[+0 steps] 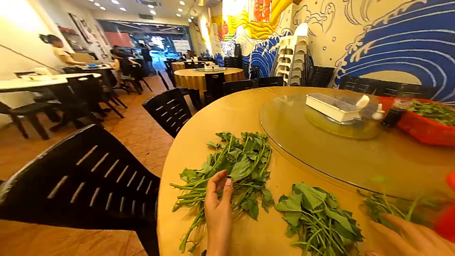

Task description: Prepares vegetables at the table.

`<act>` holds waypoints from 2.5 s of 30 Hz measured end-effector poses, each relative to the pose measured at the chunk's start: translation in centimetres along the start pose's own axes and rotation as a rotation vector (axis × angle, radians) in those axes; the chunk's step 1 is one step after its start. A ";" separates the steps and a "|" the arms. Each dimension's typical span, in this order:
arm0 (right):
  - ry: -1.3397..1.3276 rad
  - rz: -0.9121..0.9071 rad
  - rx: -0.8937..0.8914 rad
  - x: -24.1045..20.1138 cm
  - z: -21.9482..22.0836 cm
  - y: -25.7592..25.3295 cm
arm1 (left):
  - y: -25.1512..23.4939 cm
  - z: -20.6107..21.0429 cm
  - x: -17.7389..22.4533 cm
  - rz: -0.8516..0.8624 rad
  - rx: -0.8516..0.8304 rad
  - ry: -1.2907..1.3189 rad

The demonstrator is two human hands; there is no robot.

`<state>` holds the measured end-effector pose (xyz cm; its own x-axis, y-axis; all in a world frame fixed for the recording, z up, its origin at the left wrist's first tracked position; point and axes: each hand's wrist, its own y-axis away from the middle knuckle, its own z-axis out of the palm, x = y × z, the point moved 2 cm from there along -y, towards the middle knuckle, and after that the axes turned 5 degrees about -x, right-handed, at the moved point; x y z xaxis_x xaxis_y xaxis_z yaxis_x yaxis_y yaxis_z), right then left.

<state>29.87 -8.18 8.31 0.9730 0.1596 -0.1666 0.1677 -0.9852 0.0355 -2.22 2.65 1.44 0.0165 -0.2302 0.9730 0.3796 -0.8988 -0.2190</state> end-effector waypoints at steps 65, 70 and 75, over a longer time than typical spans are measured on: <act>0.071 -0.460 0.855 -18.1 6.8 -13.6 | 2.0 1.7 -0.6 -0.053 -0.029 0.124; 0.291 -0.442 0.879 -18.2 8.2 -13.2 | 2.1 2.0 -0.9 -0.038 -0.006 0.087; 0.327 -0.495 0.806 -18.7 9.0 -12.0 | 2.0 1.9 -0.7 -0.028 -0.029 0.064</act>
<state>8.22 0.05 2.16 0.8386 0.4535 0.3018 0.5263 -0.5319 -0.6634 0.24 1.71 0.44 -0.0530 -0.2267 0.9725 0.3523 -0.9155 -0.1942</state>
